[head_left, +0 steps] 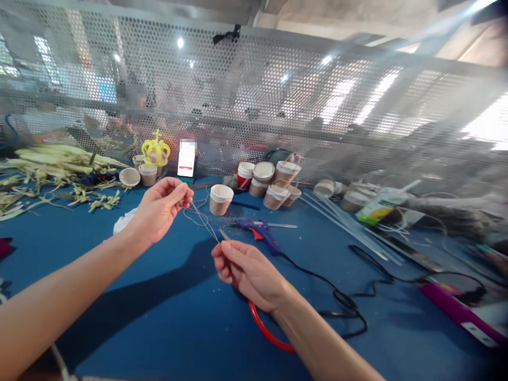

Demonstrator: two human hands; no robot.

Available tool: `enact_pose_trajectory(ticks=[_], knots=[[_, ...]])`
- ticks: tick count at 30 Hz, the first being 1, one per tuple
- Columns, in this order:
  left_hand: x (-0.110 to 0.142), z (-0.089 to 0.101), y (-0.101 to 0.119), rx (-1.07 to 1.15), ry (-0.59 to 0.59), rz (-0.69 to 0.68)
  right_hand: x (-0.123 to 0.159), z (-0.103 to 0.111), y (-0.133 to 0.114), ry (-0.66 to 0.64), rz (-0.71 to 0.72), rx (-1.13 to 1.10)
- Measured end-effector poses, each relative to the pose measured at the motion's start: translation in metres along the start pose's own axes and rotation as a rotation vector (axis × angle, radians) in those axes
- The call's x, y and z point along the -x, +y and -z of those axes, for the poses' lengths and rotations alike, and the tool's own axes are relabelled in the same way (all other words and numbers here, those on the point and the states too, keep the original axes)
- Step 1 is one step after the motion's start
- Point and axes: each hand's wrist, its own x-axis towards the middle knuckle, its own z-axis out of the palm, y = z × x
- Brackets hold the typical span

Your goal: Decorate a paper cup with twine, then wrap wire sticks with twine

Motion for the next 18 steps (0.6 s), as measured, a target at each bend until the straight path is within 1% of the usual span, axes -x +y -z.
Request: enact_pose_trajectory(ticks=[4,8,11,13,14,15,16,17,18], knots=[[0.000,0.000,-0.002,0.001,0.033,-0.005,-0.002,0.003,0.001,0.019,0.017,-0.043],[0.002,-0.003,-0.003,-0.008,0.018,-0.009,-0.004,0.005,0.003,0.025,-0.019,-0.043],[0.001,-0.003,-0.004,-0.061,0.006,-0.024,-0.002,0.004,0.003,0.044,0.003,0.034],[0.000,-0.001,-0.002,-0.179,0.009,-0.083,-0.001,0.003,0.001,0.081,0.061,0.161],[-0.001,0.000,0.001,-0.282,0.021,-0.156,-0.001,0.003,0.000,0.107,0.093,0.251],[-0.001,0.000,0.004,-0.414,0.046,-0.266,-0.001,0.004,-0.001,0.135,0.122,0.355],[0.001,0.000,0.008,-0.566,0.074,-0.414,-0.001,0.004,-0.002,0.164,0.147,0.470],[0.003,-0.001,0.013,-0.732,0.101,-0.596,-0.001,0.005,-0.003,0.194,0.175,0.591],[0.006,-0.003,0.016,-0.899,0.104,-0.774,-0.001,0.007,-0.004,0.222,0.214,0.713]])
